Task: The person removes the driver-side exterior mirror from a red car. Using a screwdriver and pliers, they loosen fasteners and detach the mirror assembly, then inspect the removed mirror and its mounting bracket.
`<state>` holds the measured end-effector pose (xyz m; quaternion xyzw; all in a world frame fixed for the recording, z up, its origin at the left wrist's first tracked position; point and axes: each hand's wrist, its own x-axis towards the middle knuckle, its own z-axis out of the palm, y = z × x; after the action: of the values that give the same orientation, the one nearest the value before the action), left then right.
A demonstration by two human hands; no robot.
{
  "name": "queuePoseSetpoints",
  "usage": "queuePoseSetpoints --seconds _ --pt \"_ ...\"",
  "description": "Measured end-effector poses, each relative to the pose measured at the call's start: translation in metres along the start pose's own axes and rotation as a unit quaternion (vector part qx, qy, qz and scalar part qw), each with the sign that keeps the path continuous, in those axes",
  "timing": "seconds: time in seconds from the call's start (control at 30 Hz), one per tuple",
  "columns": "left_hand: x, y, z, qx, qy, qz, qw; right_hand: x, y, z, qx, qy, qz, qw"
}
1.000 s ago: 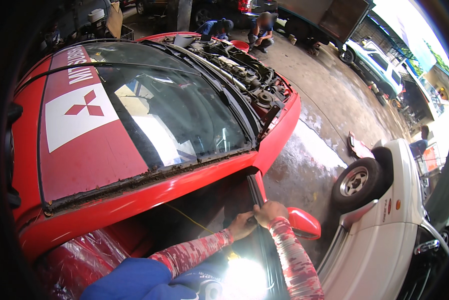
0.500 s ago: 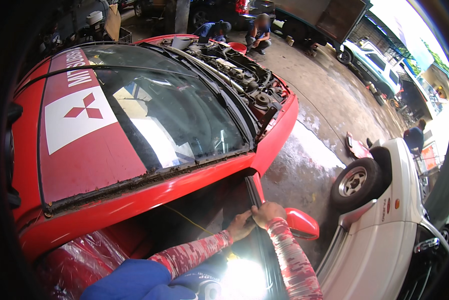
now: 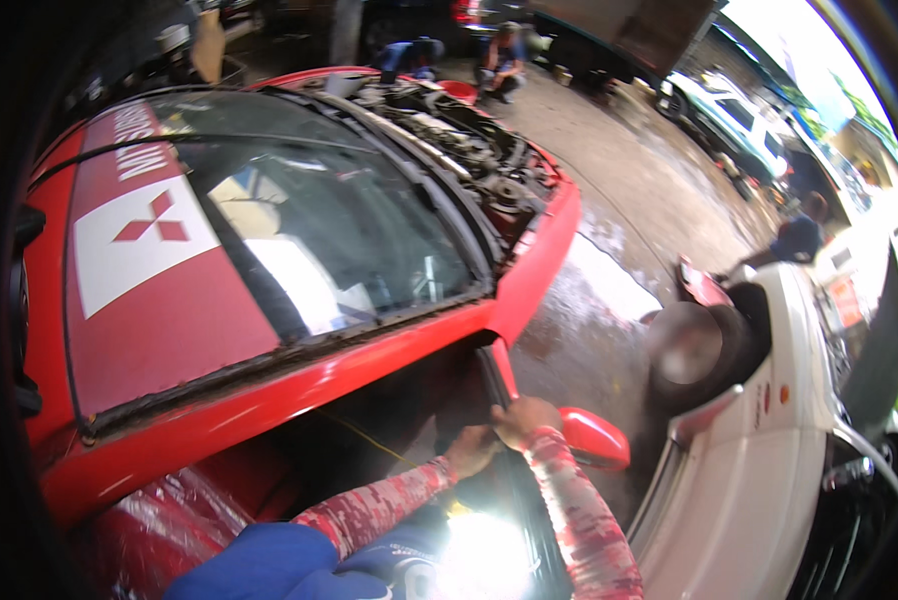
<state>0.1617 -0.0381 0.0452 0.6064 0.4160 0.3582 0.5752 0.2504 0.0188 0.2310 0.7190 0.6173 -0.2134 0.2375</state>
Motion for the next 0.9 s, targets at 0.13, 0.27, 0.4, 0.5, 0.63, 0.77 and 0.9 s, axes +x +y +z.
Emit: queuePoseSetpoints --seconds 0.13,0.27,0.4,0.5,0.63,0.77,0.9 --pt "0.001 0.005 -0.002 0.009 0.028 -0.006 1.0 -0.002 0.006 -0.001 0.026 -0.022 0.013 0.999" --pt "0.001 0.023 -0.009 -0.11 0.042 0.066 0.991 -0.001 0.007 0.001 0.033 -0.005 0.001 0.999" --pt "0.001 0.022 -0.012 -0.128 0.007 -0.042 0.991 0.001 0.007 0.003 0.05 0.004 0.025 0.998" --pt "0.002 0.009 -0.01 -0.123 -0.011 -0.102 0.987 0.001 0.008 0.003 0.058 -0.008 0.031 0.998" --pt "0.004 -0.002 -0.007 -0.124 0.0 -0.081 0.989 0.0 0.009 0.003 0.077 0.002 0.028 0.997" --pt "0.005 0.001 -0.009 -0.122 -0.004 -0.119 0.985 0.002 0.01 0.005 0.076 0.004 0.027 0.997" --pt "0.002 0.008 -0.02 -0.164 -0.019 -0.158 0.973 0.004 0.01 0.006 0.08 0.003 0.027 0.996"
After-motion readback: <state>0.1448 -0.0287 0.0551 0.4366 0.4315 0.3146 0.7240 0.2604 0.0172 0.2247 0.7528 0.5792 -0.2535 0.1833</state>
